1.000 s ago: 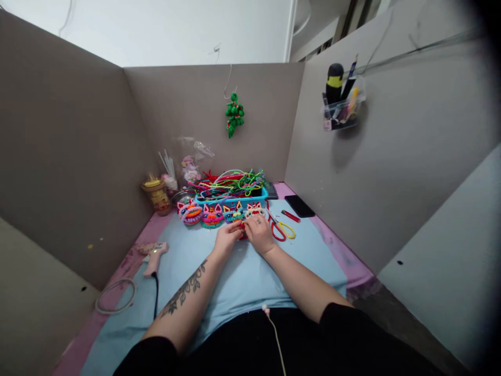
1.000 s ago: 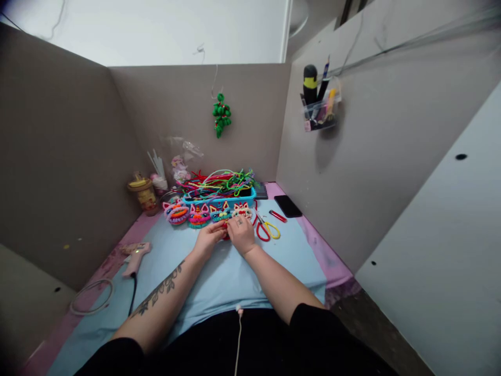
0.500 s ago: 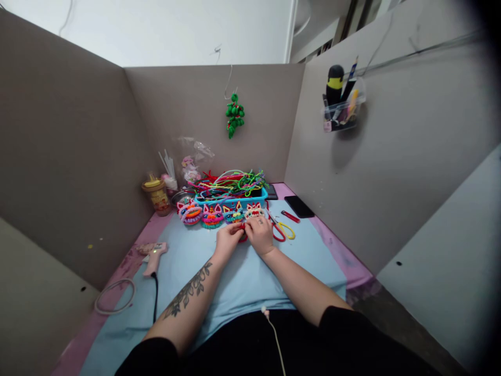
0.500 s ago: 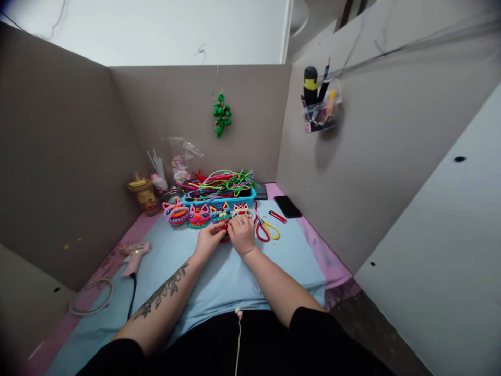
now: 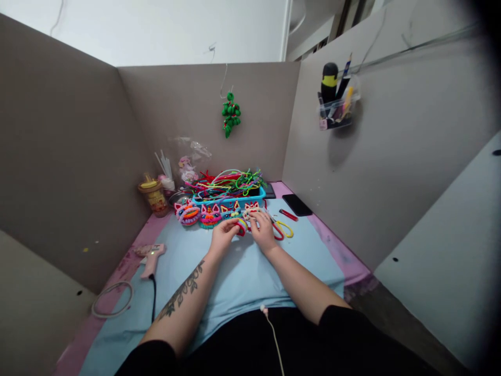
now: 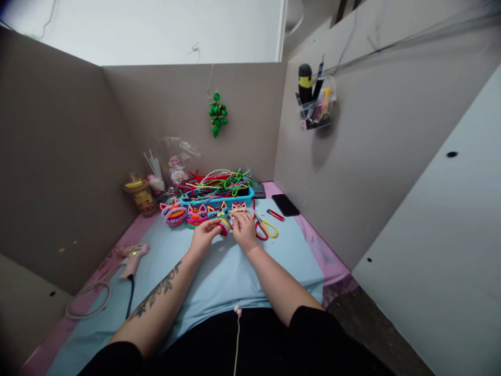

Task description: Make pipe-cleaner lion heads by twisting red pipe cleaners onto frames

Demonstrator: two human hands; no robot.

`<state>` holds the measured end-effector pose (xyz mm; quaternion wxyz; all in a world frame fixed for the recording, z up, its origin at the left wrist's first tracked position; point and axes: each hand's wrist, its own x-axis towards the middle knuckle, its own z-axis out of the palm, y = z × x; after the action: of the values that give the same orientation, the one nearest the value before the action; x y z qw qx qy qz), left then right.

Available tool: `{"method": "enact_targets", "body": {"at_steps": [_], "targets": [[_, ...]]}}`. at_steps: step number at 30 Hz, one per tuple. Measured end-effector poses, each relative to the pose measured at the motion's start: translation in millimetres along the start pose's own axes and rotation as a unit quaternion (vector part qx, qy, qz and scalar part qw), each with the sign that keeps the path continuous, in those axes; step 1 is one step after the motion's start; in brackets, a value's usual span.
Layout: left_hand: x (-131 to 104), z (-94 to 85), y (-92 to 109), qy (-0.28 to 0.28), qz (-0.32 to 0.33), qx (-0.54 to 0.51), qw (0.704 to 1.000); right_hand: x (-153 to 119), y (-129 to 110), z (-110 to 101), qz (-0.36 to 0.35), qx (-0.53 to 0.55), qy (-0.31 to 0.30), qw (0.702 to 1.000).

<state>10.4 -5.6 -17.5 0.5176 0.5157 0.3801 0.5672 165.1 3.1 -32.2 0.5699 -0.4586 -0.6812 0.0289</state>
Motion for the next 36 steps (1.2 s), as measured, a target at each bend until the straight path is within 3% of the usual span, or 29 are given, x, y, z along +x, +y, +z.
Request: {"method": "enact_targets", "body": {"at_steps": [6, 12, 15, 17, 21, 24, 26, 28, 31, 33, 36], "targets": [[1, -2.7, 0, 0.021, 0.007, -0.054, 0.998, -4, -7, 4, 0.023, 0.173, -0.092, 0.980], [1, -2.3, 4, 0.024, -0.004, -0.093, 0.995, -5, -9, 5, 0.059, 0.211, -0.088, 0.972], [5, -6.7, 5, 0.036, -0.045, -0.166, 0.984, -5, -2, 10, 0.137, 0.262, -0.083, 0.952], [10, -11.8, 5, 0.053, -0.082, -0.182, 0.978, -5, 3, 14, 0.215, 0.317, -0.108, 0.917], [18, -21.7, 4, 0.063, -0.121, -0.140, 0.981, -4, 10, 18, 0.298, 0.416, -0.166, 0.843], [20, -28.0, 2, 0.050, -0.164, -0.057, 0.984, -3, 11, 16, 0.294, 0.415, -0.166, 0.845], [19, -33.5, 1, 0.050, -0.177, 0.065, 0.981, -3, 11, 16, 0.288, 0.397, -0.179, 0.853], [17, -40.4, -1, 0.067, -0.132, 0.231, 0.962, -4, 10, 15, 0.291, 0.373, -0.193, 0.860], [17, -50.0, -2, 0.083, -0.023, 0.413, 0.907, -3, 10, 13, 0.310, 0.330, -0.180, 0.873], [19, -53.2, -1, 0.082, 0.028, 0.458, 0.885, -1, 11, 9, 0.311, 0.311, -0.128, 0.889], [20, -52.4, 4, 0.067, 0.107, 0.447, 0.886, 5, 16, -1, 0.301, 0.290, -0.009, 0.908]]}}
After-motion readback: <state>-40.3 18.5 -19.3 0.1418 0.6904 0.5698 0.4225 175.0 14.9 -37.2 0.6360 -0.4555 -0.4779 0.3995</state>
